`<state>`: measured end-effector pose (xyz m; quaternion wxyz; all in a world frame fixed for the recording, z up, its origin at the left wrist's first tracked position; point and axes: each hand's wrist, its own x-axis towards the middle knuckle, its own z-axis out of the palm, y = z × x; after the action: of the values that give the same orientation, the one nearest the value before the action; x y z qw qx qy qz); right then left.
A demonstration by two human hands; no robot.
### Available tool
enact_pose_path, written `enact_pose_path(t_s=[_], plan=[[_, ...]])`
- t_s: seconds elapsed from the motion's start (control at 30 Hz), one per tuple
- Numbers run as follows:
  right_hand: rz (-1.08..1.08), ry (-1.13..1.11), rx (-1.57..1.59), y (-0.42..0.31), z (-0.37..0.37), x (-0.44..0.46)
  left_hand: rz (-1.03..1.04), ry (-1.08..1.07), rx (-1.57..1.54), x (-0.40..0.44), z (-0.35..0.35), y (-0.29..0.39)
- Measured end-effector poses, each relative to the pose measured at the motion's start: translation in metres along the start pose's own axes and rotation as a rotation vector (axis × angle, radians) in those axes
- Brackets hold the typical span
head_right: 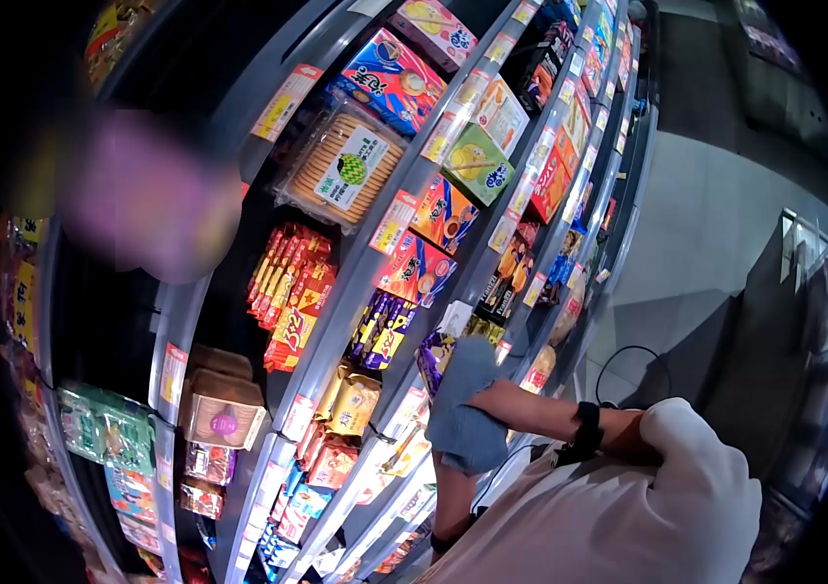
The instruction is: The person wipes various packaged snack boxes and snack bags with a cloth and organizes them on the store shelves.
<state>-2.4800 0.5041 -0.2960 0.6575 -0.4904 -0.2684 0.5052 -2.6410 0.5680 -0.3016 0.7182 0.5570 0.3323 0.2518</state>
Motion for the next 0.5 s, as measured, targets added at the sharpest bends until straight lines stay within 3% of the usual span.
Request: enact_pose_path(t_s=[0.07,0.1,0.13,0.23,0.3,0.43,0.5], plan=[[-0.031,-0.059,-0.364,-0.014,0.000,-0.006,-0.039,-0.033,-0.072,0.004,-0.003,-0.001],[-0.025,-0.065,-0.365,-0.004,0.000,-0.002,-0.057,-0.038,-0.090,0.004,-0.005,-0.002],[-0.103,0.026,-0.218,0.017,-0.002,0.007,-0.071,-0.040,-0.096,0.002,-0.006,-0.003],[-0.045,0.091,0.310,0.043,-0.013,0.035,-0.113,-0.034,-0.108,-0.005,-0.011,-0.008],[0.064,0.201,0.504,0.013,0.000,0.017,-0.121,-0.021,-0.116,-0.007,-0.014,-0.011],[0.261,0.097,0.313,0.036,0.003,0.004,-0.184,0.027,-0.123,-0.015,-0.026,-0.012],[0.153,0.009,0.121,0.059,0.009,-0.001,-0.210,0.053,-0.122,-0.023,-0.037,-0.015]])
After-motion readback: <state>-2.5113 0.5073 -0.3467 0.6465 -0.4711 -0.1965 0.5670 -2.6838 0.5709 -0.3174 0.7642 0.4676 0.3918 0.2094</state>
